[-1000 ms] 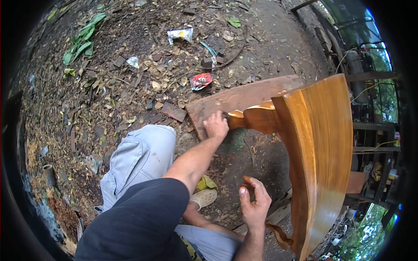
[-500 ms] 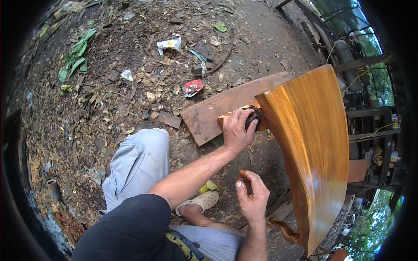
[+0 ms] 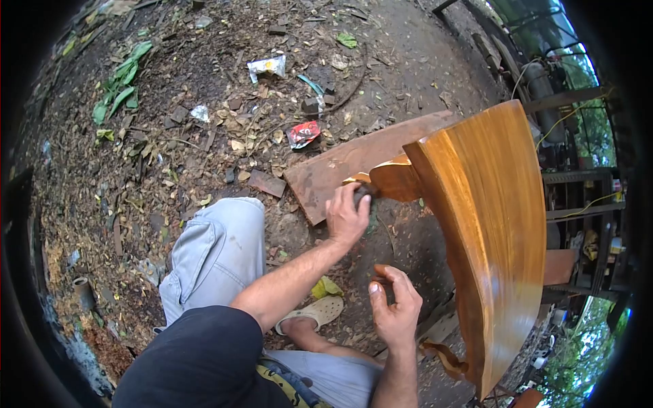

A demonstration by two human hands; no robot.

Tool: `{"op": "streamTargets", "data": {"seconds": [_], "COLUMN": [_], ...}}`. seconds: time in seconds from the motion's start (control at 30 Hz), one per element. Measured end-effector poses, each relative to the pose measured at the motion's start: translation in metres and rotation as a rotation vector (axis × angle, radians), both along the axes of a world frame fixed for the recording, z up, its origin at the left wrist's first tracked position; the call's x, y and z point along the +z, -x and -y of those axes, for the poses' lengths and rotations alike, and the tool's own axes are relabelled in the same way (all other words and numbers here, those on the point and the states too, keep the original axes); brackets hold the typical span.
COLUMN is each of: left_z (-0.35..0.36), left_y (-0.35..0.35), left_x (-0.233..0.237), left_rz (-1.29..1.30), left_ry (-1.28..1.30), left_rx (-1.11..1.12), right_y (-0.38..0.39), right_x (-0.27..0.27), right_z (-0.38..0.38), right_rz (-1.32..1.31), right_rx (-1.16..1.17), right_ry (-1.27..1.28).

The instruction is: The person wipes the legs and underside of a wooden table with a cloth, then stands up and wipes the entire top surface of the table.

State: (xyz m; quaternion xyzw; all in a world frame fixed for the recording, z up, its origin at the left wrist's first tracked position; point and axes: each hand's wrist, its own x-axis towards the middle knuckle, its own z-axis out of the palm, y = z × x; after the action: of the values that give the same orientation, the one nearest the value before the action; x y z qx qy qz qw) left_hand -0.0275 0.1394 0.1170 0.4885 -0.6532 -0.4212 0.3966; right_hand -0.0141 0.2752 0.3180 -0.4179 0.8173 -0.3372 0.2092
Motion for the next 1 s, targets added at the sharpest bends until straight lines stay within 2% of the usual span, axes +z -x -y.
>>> {"op": "streamTargets", "data": {"seconds": [0.1, 0.17, 0.3, 0.4, 0.53, 0.57, 0.67, 0.7, 0.8, 0.87, 1.0], "left_z": [0.008, 0.011, 0.007, 0.006, 0.003, 0.001, -0.002, -0.004, -0.009, -0.015, -0.018], "left_y": [0.013, 0.022, 0.029, 0.031, 0.038, 0.039, 0.041, 0.042, 0.033, 0.029, 0.034], "left_x": [0.045, 0.059, 0.044, 0.012, -0.042, -0.055, -0.057, -0.053, -0.016, 0.004, 0.031], "left_rz": [-0.117, -0.179, -0.130, -0.107, 0.000, 0.054, 0.026, 0.039, -0.112, -0.233, -0.279], "left_ry": [0.138, 0.229, 0.229, 0.258, 0.057, -0.068, -0.472, -0.551, -0.512, -0.319, -0.173], "left_rx": [-0.060, -0.098, -0.145, -0.120, -0.103, -0.153, -0.176, -0.100, 0.116, 0.085, 0.030], "right_y": [0.002, 0.002, 0.000, 0.000, -0.001, -0.002, -0.002, -0.001, -0.001, 0.000, 0.003], "right_x": [0.000, 0.001, 0.001, 0.002, 0.000, 0.000, 0.002, 0.004, 0.006, 0.005, 0.001], "right_z": [0.000, -0.001, -0.002, -0.003, -0.006, -0.006, -0.007, -0.006, -0.005, -0.005, -0.006], "right_rz": [-0.017, -0.020, -0.015, -0.005, 0.011, 0.011, 0.003, -0.001, 0.004, 0.006, -0.004], "right_rx": [0.007, 0.006, 0.004, 0.005, 0.007, 0.008, 0.016, 0.016, 0.010, 0.012, 0.018], "right_ry": [-0.009, -0.019, -0.019, -0.008, -0.006, -0.003, 0.005, 0.006, 0.010, 0.011, 0.004]}}
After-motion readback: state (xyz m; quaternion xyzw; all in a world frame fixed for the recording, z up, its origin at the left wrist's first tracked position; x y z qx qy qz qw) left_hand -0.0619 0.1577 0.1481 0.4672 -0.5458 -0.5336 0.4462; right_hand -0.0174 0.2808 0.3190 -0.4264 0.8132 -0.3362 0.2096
